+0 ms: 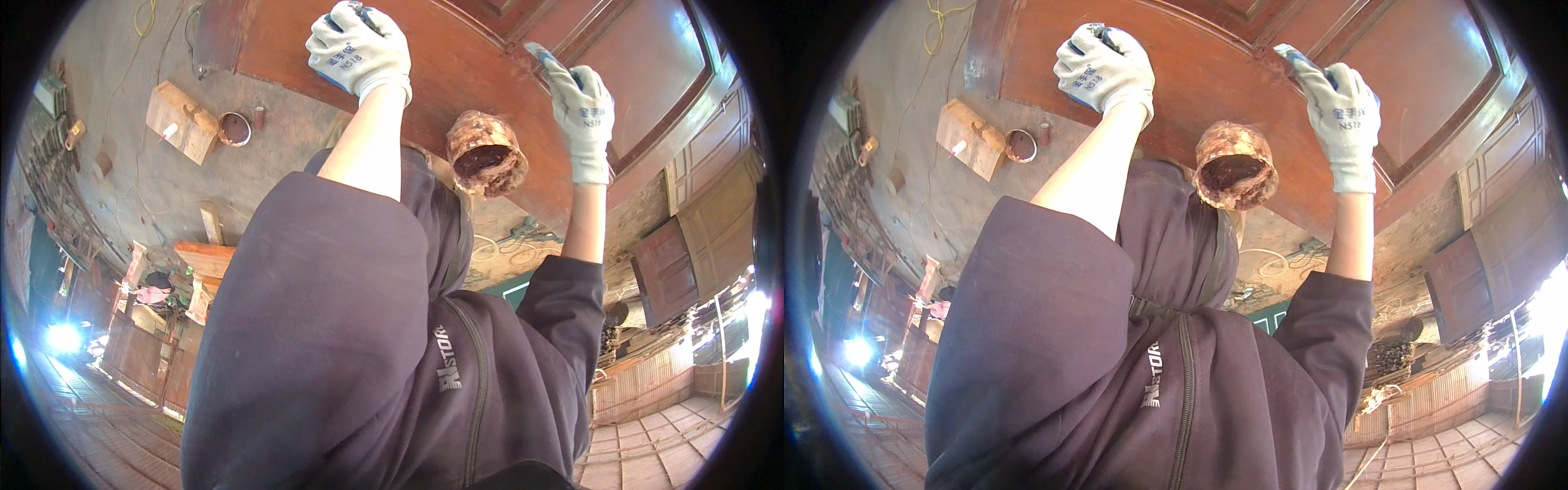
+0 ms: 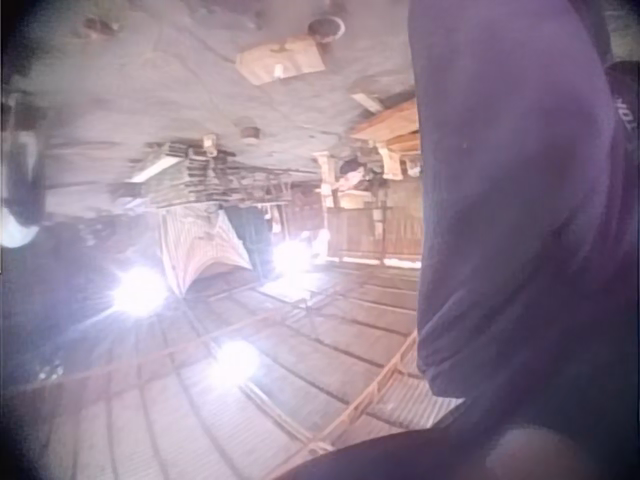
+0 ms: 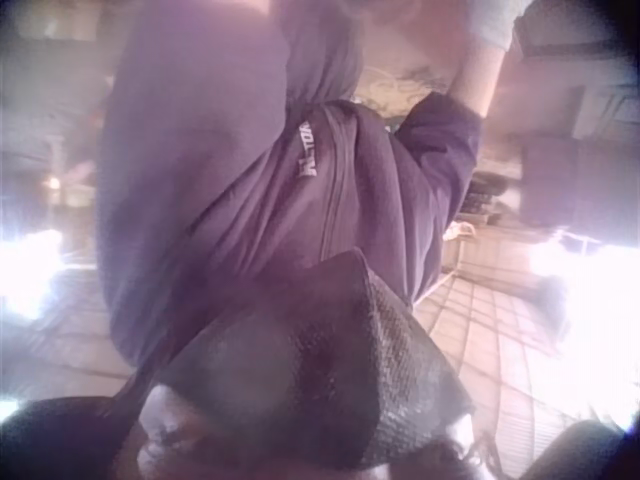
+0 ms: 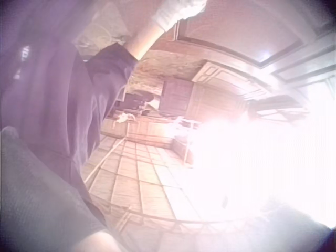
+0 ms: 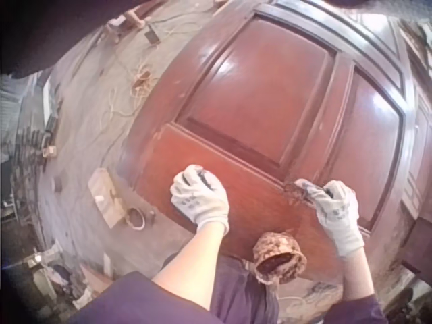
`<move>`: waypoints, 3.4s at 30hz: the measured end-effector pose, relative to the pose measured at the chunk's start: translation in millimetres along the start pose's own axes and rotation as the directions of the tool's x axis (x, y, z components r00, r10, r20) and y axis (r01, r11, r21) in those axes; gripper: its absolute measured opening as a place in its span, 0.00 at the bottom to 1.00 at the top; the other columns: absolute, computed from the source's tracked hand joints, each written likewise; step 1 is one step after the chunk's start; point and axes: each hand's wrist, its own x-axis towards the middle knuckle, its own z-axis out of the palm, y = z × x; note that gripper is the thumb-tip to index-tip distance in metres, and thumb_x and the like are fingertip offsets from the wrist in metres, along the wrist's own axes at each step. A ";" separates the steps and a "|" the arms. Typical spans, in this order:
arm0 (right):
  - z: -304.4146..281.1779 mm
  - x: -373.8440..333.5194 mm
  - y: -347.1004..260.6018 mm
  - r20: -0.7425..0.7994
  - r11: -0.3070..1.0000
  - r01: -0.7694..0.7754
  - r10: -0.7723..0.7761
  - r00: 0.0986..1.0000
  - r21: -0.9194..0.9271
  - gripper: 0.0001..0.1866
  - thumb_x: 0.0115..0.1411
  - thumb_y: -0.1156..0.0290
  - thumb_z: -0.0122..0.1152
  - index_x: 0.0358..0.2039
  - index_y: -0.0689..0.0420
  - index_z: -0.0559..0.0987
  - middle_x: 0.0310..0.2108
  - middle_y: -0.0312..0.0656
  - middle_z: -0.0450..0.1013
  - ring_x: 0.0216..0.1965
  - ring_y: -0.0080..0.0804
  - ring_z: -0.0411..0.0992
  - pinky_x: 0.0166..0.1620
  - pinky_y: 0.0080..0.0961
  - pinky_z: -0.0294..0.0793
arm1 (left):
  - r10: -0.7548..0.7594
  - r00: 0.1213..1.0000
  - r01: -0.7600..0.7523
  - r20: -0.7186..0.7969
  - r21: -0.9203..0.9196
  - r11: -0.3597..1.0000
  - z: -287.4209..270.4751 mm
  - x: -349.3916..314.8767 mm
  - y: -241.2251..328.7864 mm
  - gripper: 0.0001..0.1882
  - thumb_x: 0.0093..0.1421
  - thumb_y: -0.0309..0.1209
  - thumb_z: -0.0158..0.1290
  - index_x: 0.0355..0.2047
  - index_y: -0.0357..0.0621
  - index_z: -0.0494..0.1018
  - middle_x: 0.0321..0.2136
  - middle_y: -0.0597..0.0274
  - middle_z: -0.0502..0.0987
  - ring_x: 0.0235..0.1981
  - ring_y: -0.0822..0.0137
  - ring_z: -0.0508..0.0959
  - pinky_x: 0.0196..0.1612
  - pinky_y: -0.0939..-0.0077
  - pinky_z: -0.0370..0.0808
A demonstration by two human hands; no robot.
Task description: The person applies a dark brown paste to the grooves and edges of a reddish-brown wooden door using a small metal spatula. They repeatedly scoop paste from a container and spread it into the door's recessed panels and seams.
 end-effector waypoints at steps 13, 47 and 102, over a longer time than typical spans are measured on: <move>-105.6 -56.7 -165.0 0.395 0.849 -0.519 0.445 0.804 0.100 0.14 0.61 0.66 0.66 0.48 0.49 0.81 0.33 0.42 0.79 0.34 0.43 0.79 0.39 0.36 0.79 | -0.069 0.995 0.068 0.070 0.015 0.998 -15.5 7.3 -1.6 0.14 0.60 0.39 0.53 0.44 0.50 0.71 0.44 0.53 0.73 0.47 0.49 0.72 0.48 0.50 0.70; -51.5 13.6 -91.9 0.156 0.868 -0.484 0.497 0.854 -0.112 0.14 0.68 0.60 0.54 0.51 0.43 0.81 0.43 0.42 0.77 0.43 0.44 0.80 0.42 0.42 0.80 | 0.975 0.029 -0.634 0.219 -0.750 0.187 -47.7 -15.4 -13.1 0.49 0.41 0.53 0.70 0.65 0.66 0.65 0.60 0.61 0.68 0.59 0.52 0.69 0.63 0.55 0.64; -56.4 -114.4 -180.9 0.112 0.524 -0.780 0.802 0.587 0.343 0.08 0.63 0.68 0.60 0.39 0.54 0.83 0.37 0.45 0.77 0.39 0.46 0.79 0.44 0.41 0.77 | 0.999 -0.044 -0.746 0.008 -0.665 -0.027 -41.6 -36.3 8.1 0.49 0.38 0.44 0.72 0.64 0.60 0.66 0.46 0.63 0.73 0.49 0.57 0.73 0.53 0.56 0.68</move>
